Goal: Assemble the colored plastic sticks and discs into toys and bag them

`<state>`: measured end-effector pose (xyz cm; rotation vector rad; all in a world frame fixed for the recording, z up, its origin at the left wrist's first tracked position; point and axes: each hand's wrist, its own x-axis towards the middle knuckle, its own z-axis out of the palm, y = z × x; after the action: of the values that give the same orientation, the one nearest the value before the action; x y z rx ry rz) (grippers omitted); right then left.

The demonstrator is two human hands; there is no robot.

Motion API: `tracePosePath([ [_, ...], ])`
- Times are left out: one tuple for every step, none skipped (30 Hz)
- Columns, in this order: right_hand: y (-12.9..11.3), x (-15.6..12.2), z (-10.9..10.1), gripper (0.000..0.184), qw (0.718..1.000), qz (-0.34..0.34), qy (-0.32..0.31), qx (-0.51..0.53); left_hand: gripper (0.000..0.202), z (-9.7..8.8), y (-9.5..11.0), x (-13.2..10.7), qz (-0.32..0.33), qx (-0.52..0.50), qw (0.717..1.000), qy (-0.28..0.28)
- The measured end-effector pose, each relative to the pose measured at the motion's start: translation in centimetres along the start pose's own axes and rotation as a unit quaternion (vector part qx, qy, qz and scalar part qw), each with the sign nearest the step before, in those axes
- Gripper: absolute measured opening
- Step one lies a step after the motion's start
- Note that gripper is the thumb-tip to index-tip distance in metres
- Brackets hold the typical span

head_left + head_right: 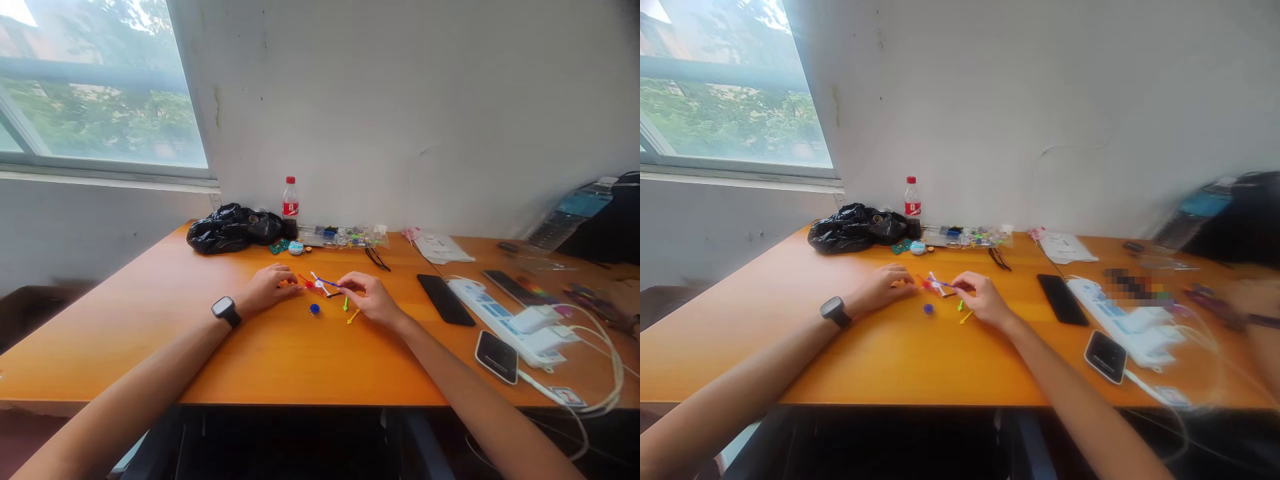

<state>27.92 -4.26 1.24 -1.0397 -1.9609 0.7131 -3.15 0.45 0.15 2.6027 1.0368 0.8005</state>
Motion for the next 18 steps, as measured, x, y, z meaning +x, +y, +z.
tracePosePath([
  [-0.2, 0.0, 0.0, 0.024, 1.0, 0.01, -0.006, -0.005, 0.045, 0.0, 0.2, 0.0, -0.002, -0.006, 1.0, 0.019],
  [-0.3, -0.1, -0.1, 0.026, 1.0, 0.02, -0.014, -0.01, 0.047, -0.1, 0.5, -0.1, -0.005, -0.015, 0.999, 0.041],
  [-0.5, -0.1, 0.0, 0.028, 0.999, 0.028, -0.022, -0.013, 0.048, -0.2, 0.8, -0.2, -0.009, -0.027, 0.998, 0.062],
  [-0.6, -0.2, 0.1, 0.03, 0.999, 0.032, -0.028, -0.015, 0.05, -0.3, 1.3, -0.3, -0.012, -0.04, 0.996, 0.082],
  [-0.7, -0.3, 0.3, 0.031, 0.999, 0.031, -0.034, -0.016, 0.05, -0.4, 1.8, -0.4, -0.011, -0.051, 0.995, 0.09],
  [-0.9, -0.3, 0.5, 0.033, 0.999, 0.03, -0.04, -0.015, 0.05, -0.4, 2.4, -0.5, -0.005, -0.059, 0.994, 0.092],
  [-0.9, -0.4, 0.8, 0.034, 0.998, 0.029, -0.047, -0.012, 0.048, -0.5, 3.0, -0.6, 0.003, -0.066, 0.993, 0.096],
  [-1.0, -0.5, 1.1, 0.035, 0.998, 0.03, -0.055, -0.008, 0.046, -0.5, 3.6, -0.7, 0.013, -0.072, 0.993, 0.098],
  [-1.1, -0.6, 1.4, 0.036, 0.997, 0.033, -0.065, -0.001, 0.044, -0.4, 4.1, -0.7, 0.024, -0.074, 0.992, 0.095],
  [-1.1, -0.7, 1.7, 0.038, 0.996, 0.038, -0.075, 0.005, 0.042, -0.3, 4.7, -0.7, 0.036, -0.073, 0.993, 0.089],
  [-1.1, -0.7, 1.9, 0.039, 0.995, 0.043, -0.084, 0.011, 0.04, -0.1, 5.1, -0.8, 0.048, -0.077, 0.993, 0.073],
  [-1.1, -0.8, 2.2, 0.04, 0.995, 0.047, -0.092, 0.015, 0.038, 0.2, 5.4, -0.8, 0.062, -0.083, 0.993, 0.055],
  [-1.1, -0.8, 2.3, 0.041, 0.994, 0.049, -0.098, 0.018, 0.037, 0.5, 5.7, -0.8, 0.076, -0.09, 0.992, 0.039],
  [-1.0, -0.8, 2.4, 0.041, 0.994, 0.05, -0.101, 0.018, 0.035, 0.8, 5.8, -0.7, 0.088, -0.097, 0.991, 0.027],
  [-1.0, -0.8, 2.5, 0.041, 0.994, 0.049, -0.101, 0.017, 0.033, 1.0, 5.8, -0.7, 0.096, -0.101, 0.99, 0.02],
  [-0.9, -0.8, 2.6, 0.041, 0.994, 0.049, -0.101, 0.016, 0.029, 1.3, 5.7, -0.7, 0.1, -0.102, 0.99, 0.018],
  [-0.9, -0.8, 2.6, 0.041, 0.994, 0.049, -0.1, 0.014, 0.025, 1.5, 5.5, -0.7, 0.101, -0.101, 0.99, 0.018],
  [-0.8, -0.8, 2.6, 0.041, 0.994, 0.049, -0.101, 0.011, 0.021, 1.6, 5.3, -0.6, 0.1, -0.099, 0.99, 0.016],
])
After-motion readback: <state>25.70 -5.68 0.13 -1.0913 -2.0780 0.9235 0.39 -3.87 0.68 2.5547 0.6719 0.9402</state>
